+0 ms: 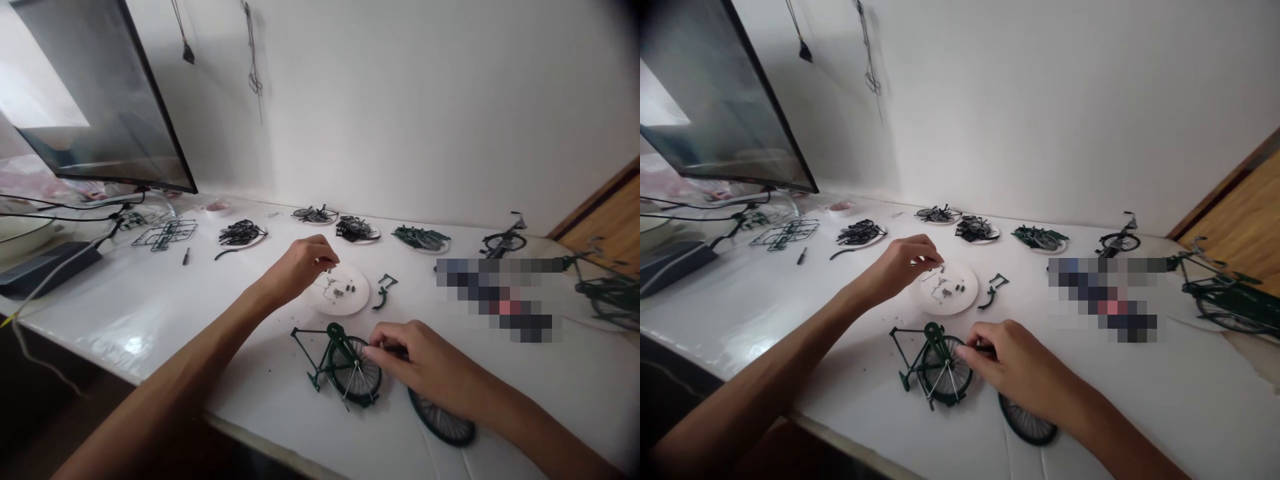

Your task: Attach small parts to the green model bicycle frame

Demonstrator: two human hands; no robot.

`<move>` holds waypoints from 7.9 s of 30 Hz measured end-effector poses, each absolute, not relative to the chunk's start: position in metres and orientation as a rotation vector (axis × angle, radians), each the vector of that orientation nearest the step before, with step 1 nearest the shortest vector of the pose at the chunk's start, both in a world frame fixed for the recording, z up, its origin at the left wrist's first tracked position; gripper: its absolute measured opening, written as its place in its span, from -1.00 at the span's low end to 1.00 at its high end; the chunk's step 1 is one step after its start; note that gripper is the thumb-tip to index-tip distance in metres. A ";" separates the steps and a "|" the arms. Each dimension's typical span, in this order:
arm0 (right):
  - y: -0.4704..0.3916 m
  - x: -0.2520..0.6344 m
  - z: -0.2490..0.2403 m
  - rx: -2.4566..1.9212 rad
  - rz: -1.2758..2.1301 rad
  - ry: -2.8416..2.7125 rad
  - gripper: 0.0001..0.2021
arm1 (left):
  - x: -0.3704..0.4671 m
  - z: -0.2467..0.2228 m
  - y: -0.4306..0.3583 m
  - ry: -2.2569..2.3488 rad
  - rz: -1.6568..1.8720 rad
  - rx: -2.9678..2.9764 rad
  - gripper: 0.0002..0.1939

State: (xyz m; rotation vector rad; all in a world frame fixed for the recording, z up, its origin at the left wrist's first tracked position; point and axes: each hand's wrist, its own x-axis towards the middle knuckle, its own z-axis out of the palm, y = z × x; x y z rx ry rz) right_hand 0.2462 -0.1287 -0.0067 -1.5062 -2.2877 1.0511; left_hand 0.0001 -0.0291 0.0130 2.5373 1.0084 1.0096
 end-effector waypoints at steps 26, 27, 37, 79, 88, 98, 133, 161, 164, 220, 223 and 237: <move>-0.135 0.238 -0.004 -1.359 1.153 -2.254 -0.66 | -0.020 -0.014 -0.122 0.988 0.902 2.239 -0.88; -0.135 0.238 -0.004 -1.361 1.152 -2.254 -0.66 | -0.020 -0.015 -0.121 0.988 0.902 2.329 -0.88; -0.136 0.235 -0.008 -1.349 1.141 -2.265 -0.73 | -0.019 -0.009 -0.124 0.994 0.763 2.813 -0.83; -0.141 0.230 -0.008 -1.251 1.160 -2.178 -0.79 | -0.008 -0.004 -0.134 0.724 0.547 3.446 -0.81; -0.141 0.230 -0.007 -1.318 1.171 -2.174 -0.80 | -0.013 -0.005 -0.129 0.790 0.582 3.204 -0.77; -0.141 0.230 -0.006 -1.319 1.168 -2.184 -0.77 | -0.015 -0.014 -0.126 0.850 0.724 2.936 -0.74; -0.142 0.230 -0.006 -1.291 1.136 -2.200 -0.74 | -0.003 -0.025 -0.124 0.847 1.030 2.516 -0.93; -0.132 0.238 0.000 -1.278 0.563 -2.137 -0.83 | -0.013 -0.013 -0.128 0.715 0.621 2.703 -0.77; -0.118 0.243 0.004 -1.285 0.379 -2.138 -0.84 | -0.012 -0.015 -0.127 0.731 0.697 2.673 -0.79; -0.140 0.234 0.017 -1.070 0.456 -2.404 -0.92 | 0.001 -0.020 -0.129 0.769 0.927 2.115 -0.87; -0.139 0.231 0.011 -1.112 0.439 -2.377 -0.94 | 0.002 -0.021 -0.130 0.800 0.938 2.039 -0.79; -0.143 0.228 0.009 -0.919 0.087 -2.609 -0.86 | 0.003 -0.031 -0.126 0.762 0.977 1.983 -0.34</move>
